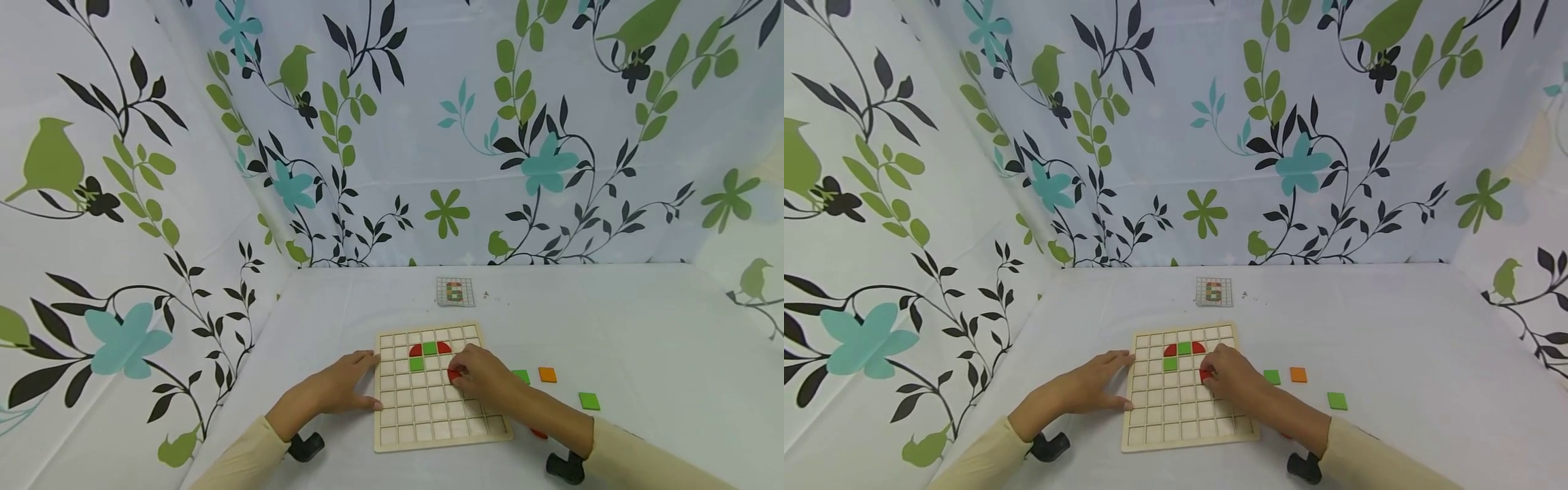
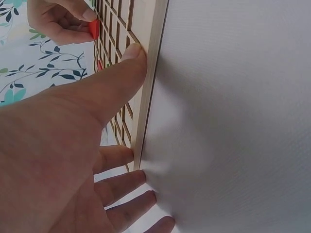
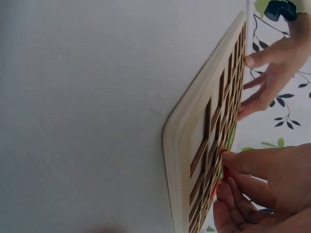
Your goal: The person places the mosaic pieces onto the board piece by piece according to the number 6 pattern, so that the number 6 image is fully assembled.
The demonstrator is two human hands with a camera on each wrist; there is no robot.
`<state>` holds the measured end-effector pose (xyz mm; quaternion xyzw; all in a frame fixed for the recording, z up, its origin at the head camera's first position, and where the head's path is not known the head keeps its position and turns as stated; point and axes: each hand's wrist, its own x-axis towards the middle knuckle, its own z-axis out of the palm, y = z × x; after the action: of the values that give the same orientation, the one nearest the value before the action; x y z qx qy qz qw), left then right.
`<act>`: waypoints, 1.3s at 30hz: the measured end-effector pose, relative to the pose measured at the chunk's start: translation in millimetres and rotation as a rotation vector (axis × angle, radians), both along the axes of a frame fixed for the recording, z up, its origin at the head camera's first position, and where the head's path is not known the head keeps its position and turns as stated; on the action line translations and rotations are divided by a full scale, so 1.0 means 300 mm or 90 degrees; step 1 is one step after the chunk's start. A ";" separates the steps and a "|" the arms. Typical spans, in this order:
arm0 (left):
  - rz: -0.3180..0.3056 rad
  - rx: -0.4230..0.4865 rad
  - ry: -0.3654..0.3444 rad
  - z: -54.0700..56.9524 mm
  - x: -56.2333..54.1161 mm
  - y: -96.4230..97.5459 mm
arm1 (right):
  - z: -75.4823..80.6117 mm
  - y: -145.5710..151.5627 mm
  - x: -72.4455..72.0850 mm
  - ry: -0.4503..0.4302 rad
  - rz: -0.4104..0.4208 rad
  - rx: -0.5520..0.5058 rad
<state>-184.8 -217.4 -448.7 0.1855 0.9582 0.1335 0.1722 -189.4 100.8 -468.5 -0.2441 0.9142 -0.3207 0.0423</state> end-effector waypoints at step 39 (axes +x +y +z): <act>-0.004 -0.002 0.002 -0.010 0.000 -0.005 | -0.004 -0.050 -0.014 0.046 0.054 0.061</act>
<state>-184.8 -218.8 -451.7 0.1887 0.9580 0.1311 0.1717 -193.6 85.9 -469.7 -0.2916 0.9184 -0.2652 0.0343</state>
